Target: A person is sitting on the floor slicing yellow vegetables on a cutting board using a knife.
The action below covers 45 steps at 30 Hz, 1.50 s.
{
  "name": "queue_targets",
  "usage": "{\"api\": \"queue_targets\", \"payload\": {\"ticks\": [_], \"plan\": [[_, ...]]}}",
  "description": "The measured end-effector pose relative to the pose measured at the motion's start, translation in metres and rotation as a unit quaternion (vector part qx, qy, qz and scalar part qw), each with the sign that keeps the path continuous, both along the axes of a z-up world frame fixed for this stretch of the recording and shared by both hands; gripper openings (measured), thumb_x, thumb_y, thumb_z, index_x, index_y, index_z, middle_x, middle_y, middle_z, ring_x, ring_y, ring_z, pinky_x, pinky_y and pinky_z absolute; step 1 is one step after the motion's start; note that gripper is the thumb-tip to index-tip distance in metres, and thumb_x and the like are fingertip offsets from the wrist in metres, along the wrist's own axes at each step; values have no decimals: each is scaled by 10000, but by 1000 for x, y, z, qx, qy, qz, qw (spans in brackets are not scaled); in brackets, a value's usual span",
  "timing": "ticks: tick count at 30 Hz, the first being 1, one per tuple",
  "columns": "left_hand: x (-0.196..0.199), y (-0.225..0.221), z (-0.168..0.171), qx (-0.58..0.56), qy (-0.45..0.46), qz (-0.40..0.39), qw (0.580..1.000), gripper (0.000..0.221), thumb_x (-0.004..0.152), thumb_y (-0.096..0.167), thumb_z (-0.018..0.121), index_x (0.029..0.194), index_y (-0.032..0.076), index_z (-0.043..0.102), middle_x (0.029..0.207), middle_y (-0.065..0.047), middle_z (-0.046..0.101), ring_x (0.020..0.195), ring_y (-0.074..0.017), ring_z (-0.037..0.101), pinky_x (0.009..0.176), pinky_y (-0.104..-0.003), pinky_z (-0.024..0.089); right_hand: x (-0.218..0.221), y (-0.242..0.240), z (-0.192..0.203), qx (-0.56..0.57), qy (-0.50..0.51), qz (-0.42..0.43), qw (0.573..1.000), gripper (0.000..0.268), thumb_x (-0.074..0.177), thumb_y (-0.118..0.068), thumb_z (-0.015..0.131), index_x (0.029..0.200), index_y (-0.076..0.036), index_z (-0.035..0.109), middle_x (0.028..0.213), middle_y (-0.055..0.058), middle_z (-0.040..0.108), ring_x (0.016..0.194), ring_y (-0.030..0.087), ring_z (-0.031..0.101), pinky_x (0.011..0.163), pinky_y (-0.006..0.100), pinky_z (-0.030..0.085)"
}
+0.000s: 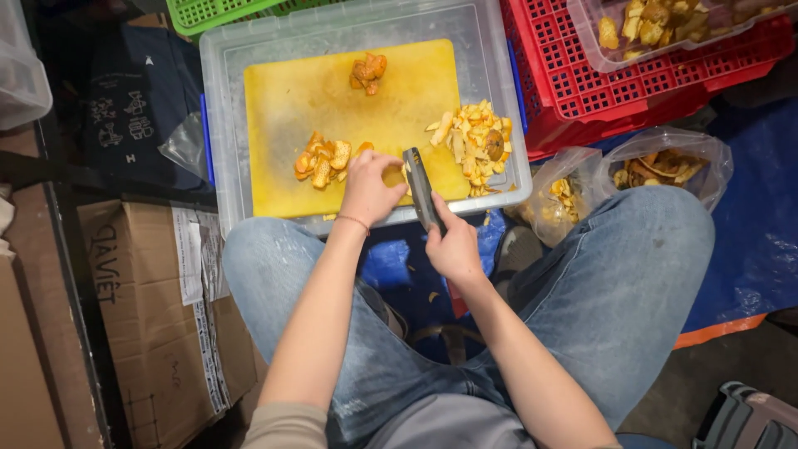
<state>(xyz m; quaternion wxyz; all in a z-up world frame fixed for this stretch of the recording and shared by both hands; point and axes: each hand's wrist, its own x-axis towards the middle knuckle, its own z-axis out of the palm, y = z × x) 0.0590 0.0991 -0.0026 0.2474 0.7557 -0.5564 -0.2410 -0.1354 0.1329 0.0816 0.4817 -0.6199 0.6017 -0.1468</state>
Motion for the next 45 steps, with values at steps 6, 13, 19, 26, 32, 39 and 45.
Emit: {"api": "queue_targets", "payload": {"ticks": [6,13,19,26,32,39,45], "plan": [[8,1,-2,93,-54,-7,994,487,748,376,839,1223,300,765,1182,-15,564,1200,-293,526,1047,-479,500,3,2,10,9,8,5,1000,609,923,-76,550,1522,-172,501,1293,334,625,1264,458,567,1036,505,513],[7,2,4,101,-15,1,995,573,708,435,843,1255,288,758,1205,-41,585,1232,-319,543,1085,-466,495,2,-2,0,-5,23,10,1000,604,914,-115,585,1507,-208,515,1280,324,636,1259,446,570,1052,499,510],[5,-1,1,98,-31,9,995,547,713,417,842,1239,287,765,1166,-24,572,1227,-295,544,1068,-468,505,2,0,-4,-5,19,5,1000,618,908,-109,576,1509,-242,518,1294,277,648,1257,419,583,1053,482,515],[5,1,-4,92,-27,17,995,543,677,403,861,1202,287,784,1161,-47,592,1218,-325,571,1066,-479,516,4,8,-6,-28,27,13,999,601,911,-109,570,1502,-209,521,1275,286,656,1236,428,597,1052,499,514],[6,-7,5,108,-23,23,994,564,660,385,866,1211,299,780,1181,-31,598,1226,-312,576,1069,-462,515,7,0,-5,-37,25,25,999,600,920,-86,543,1513,-176,513,1267,287,659,1212,428,619,1009,492,548],[4,-5,14,125,-20,38,991,574,651,353,873,1216,310,779,1196,-17,599,1230,-286,577,1058,-449,518,8,7,11,-26,30,32,999,587,936,-60,519,1518,-134,505,1265,302,656,1213,425,623,984,486,562],[4,-5,14,132,-19,37,990,577,656,360,865,1223,317,772,1214,-5,588,1249,-277,561,1057,-445,519,9,6,9,-35,64,65,995,591,957,-64,493,1545,-106,451,1199,301,689,1137,439,668,917,518,589]]}}
